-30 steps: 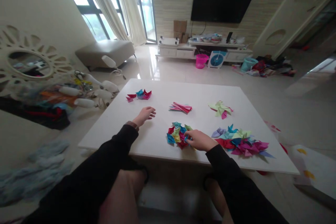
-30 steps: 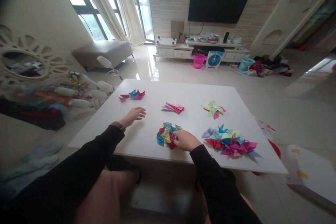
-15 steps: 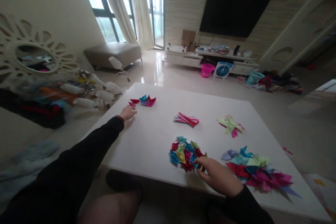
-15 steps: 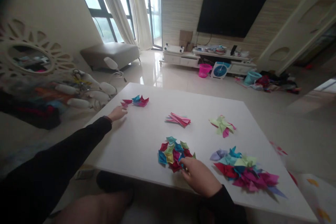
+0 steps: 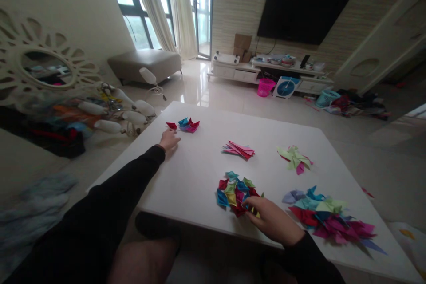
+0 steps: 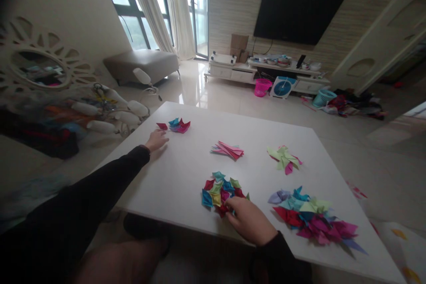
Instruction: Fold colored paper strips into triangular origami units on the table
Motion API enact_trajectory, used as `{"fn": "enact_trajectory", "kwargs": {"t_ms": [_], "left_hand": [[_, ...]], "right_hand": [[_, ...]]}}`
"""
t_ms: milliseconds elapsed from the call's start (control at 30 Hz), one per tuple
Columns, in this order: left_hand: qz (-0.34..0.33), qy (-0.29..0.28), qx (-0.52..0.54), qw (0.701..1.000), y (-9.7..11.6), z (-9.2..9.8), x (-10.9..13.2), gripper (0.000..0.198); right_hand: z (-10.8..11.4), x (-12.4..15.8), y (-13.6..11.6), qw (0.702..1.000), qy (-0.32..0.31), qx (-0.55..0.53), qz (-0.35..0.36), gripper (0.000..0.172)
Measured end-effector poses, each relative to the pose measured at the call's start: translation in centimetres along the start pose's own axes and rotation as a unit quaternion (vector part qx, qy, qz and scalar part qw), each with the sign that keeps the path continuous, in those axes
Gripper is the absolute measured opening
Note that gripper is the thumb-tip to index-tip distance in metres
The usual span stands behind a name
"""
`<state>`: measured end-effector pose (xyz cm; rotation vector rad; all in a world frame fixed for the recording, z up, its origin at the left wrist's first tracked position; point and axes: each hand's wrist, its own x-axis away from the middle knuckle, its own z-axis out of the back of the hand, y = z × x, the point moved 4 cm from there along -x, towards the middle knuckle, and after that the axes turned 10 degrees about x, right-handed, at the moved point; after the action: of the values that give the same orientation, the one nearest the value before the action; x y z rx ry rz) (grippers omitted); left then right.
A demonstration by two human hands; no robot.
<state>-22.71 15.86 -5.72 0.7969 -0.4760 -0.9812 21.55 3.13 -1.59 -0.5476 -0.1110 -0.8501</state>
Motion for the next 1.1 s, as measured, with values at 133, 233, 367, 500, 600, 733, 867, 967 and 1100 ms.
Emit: {"fn": "enact_trajectory", "kwargs": {"t_ms": [133,233,367,500,600,733,867,967,1100], "left_hand": [[-0.059,-0.006,0.026,0.998,5.8,-1.4,5.2,0.018],[-0.119,-0.066,0.137,0.981,11.5,-3.7,12.8,0.022],[-0.165,-0.177,0.335,0.911,16.8,-6.6,23.6,0.019],[-0.137,-0.217,0.411,0.875,17.3,-8.8,27.7,0.017],[-0.071,-0.207,0.44,0.871,16.4,-10.4,27.1,0.017],[-0.005,-0.219,0.472,0.854,16.5,-11.7,25.6,0.018],[-0.022,-0.208,0.448,0.869,17.0,-10.7,24.4,0.014],[-0.054,-0.147,0.396,0.905,16.6,-9.2,23.4,0.013],[-0.055,-0.226,0.345,0.909,16.1,-9.3,23.4,0.018]], "right_hand": [[1.0,-1.1,0.2,0.998,0.056,0.011,0.006,0.016],[2.4,-1.2,0.6,0.986,0.163,-0.039,0.001,0.017],[3.4,-0.3,0.5,0.939,0.274,-0.206,0.003,0.051],[2.9,0.7,-0.2,0.921,0.285,-0.263,0.024,0.05],[2.9,1.0,-0.5,0.927,0.274,-0.253,0.037,0.042],[3.9,0.8,-0.4,0.926,0.291,-0.238,0.021,0.031],[4.3,-0.2,-0.1,0.916,0.286,-0.28,0.009,0.032],[3.9,-1.0,0.3,0.896,0.275,-0.347,-0.012,0.037],[3.2,-1.6,0.5,0.871,0.258,-0.417,-0.011,0.04]]}}
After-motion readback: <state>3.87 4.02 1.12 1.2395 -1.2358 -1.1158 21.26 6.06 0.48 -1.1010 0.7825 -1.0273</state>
